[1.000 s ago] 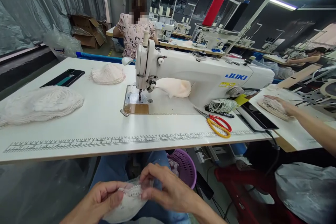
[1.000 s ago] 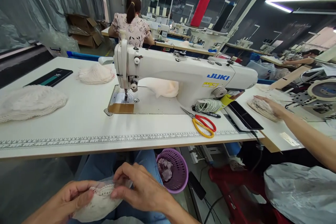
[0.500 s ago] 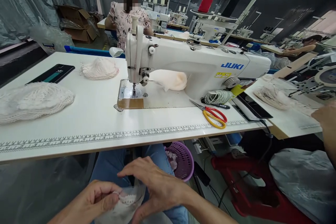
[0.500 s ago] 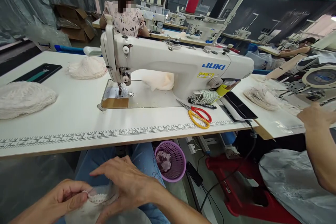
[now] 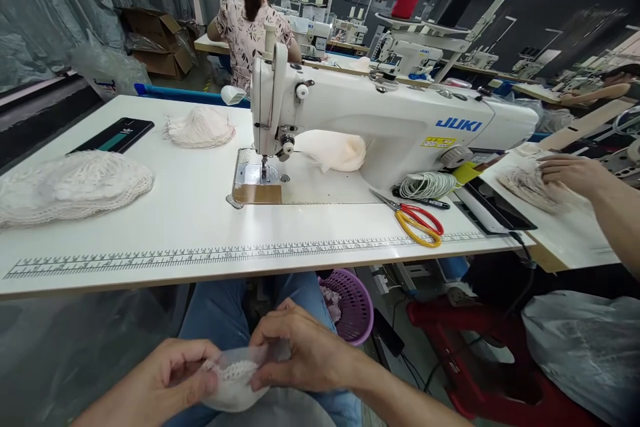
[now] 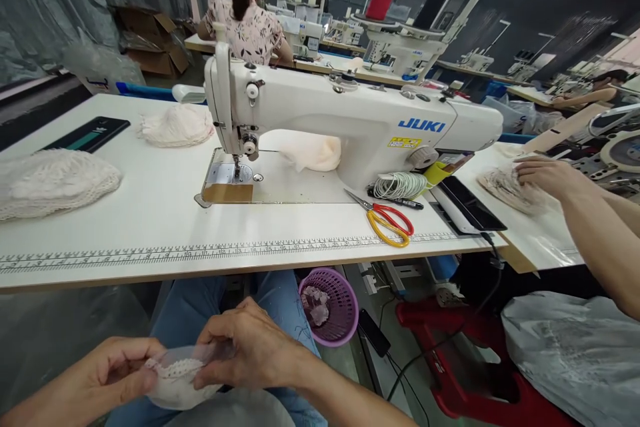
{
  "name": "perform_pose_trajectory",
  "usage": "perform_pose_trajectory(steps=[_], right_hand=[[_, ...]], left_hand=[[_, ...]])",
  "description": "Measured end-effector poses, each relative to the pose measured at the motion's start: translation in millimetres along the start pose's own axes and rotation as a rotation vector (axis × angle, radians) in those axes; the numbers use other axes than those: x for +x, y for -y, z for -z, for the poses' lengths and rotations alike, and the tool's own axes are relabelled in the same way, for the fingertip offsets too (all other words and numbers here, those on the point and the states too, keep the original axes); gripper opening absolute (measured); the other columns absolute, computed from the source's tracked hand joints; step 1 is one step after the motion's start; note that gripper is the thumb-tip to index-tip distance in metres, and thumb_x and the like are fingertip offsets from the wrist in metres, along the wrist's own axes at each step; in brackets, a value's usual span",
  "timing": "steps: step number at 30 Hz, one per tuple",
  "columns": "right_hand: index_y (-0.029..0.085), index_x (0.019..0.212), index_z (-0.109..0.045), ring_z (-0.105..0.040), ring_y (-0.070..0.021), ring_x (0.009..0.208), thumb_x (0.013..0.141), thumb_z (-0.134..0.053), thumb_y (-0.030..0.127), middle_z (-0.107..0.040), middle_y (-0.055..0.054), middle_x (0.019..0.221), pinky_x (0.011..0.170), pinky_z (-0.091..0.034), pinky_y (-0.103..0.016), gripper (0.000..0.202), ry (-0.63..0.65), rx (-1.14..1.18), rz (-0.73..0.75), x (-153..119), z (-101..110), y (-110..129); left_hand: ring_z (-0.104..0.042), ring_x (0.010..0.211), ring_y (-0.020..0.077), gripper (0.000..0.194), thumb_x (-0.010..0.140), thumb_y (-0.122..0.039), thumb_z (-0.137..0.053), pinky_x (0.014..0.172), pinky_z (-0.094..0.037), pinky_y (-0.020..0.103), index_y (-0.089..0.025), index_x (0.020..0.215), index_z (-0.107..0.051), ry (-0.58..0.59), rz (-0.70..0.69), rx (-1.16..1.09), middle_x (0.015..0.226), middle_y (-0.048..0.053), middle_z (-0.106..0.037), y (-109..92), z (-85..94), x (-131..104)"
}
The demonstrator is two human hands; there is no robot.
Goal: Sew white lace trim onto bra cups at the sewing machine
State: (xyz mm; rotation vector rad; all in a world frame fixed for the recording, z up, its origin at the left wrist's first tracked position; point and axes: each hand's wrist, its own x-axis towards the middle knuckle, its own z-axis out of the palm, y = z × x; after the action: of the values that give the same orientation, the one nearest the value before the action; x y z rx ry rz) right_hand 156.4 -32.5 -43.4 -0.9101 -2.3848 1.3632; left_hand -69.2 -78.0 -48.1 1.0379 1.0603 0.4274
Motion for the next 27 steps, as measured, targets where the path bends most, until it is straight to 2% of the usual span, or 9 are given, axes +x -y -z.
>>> perform_pose_trajectory(steps=[3, 7, 13, 16, 21, 24, 27], right_hand=[[0.019, 0.085, -0.063, -0.06, -0.0111, 0.077, 0.071, -0.08, 0.025, -0.066, 0.006, 0.076, 0.083, -0.035, -0.023, 0.022, 0.066, -0.032, 0.02, 3.8, 2.8, 5.0], [0.02, 0.091, -0.061, -0.059, -0.0124, 0.08, 0.068, -0.082, 0.027, -0.065, 0.005, 0.08, 0.081, -0.036, -0.023, 0.032, 0.087, -0.034, -0.037, 3.0, 5.4, 4.9], [0.02, 0.094, -0.062, -0.061, -0.0144, 0.084, 0.067, -0.081, 0.032, -0.068, 0.003, 0.088, 0.085, -0.034, -0.027, 0.035, 0.208, 0.008, -0.029, -6.3, 4.6, -10.4], [0.019, 0.091, -0.063, -0.06, -0.0136, 0.08, 0.07, -0.079, 0.03, -0.066, 0.004, 0.082, 0.083, -0.035, -0.026, 0.029, 0.215, 0.016, -0.029, -7.8, -0.8, -15.5], [0.017, 0.078, -0.066, -0.058, -0.0111, 0.072, 0.073, -0.076, 0.024, -0.059, 0.007, 0.068, 0.084, -0.035, -0.026, 0.013, 0.203, 0.062, 0.011, -4.4, -6.9, -13.4], [0.016, 0.075, -0.068, -0.057, -0.01, 0.066, 0.074, -0.075, 0.022, -0.059, 0.006, 0.064, 0.074, -0.039, -0.021, 0.01, 0.209, 0.177, 0.019, -2.9, -7.2, -12.2], [0.015, 0.079, -0.069, -0.057, -0.0095, 0.061, 0.077, -0.072, 0.023, -0.059, 0.004, 0.063, 0.06, -0.04, -0.017, 0.009, 0.219, 0.313, 0.051, -3.1, -7.1, -15.5]], left_hand=[[-0.044, 0.064, 0.0135, 0.037, 0.067, -0.05, -0.075, 0.058, -0.033, 0.02, -0.016, 0.081, -0.071, 0.063, 0.014, 0.039, 0.068, -0.001, -0.057, -1.7, -0.8, 4.6], [-0.034, 0.056, 0.0106, 0.035, 0.068, -0.047, -0.071, 0.052, -0.023, 0.021, -0.012, 0.069, -0.067, 0.058, 0.054, 0.105, 0.056, -0.005, -0.043, 2.4, -2.2, 15.4], [-0.037, 0.057, 0.011, 0.032, 0.068, -0.043, -0.072, 0.054, -0.025, 0.021, -0.012, 0.071, -0.068, 0.083, 0.083, 0.043, 0.057, -0.004, -0.046, 12.3, 2.1, 12.7], [-0.037, 0.056, 0.0107, 0.035, 0.068, -0.047, -0.073, 0.054, -0.025, 0.021, -0.013, 0.07, -0.067, 0.069, 0.087, 0.006, 0.057, -0.004, -0.048, 19.1, 6.5, 6.5], [-0.029, 0.054, 0.0086, 0.041, 0.067, -0.054, -0.073, 0.051, -0.018, 0.021, -0.014, 0.063, -0.061, 0.034, 0.061, 0.004, 0.054, -0.006, -0.04, 28.4, 11.0, -2.7], [-0.03, 0.054, 0.0085, 0.041, 0.068, -0.054, -0.073, 0.051, -0.018, 0.02, -0.014, 0.064, -0.061, 0.037, 0.072, -0.011, 0.056, -0.006, -0.041, 28.1, 10.1, -6.0], [-0.037, 0.058, 0.01, 0.039, 0.068, -0.053, -0.074, 0.054, -0.025, 0.02, -0.015, 0.078, -0.07, 0.081, 0.106, -0.061, 0.062, -0.003, -0.052, 24.9, 6.8, -6.0]])
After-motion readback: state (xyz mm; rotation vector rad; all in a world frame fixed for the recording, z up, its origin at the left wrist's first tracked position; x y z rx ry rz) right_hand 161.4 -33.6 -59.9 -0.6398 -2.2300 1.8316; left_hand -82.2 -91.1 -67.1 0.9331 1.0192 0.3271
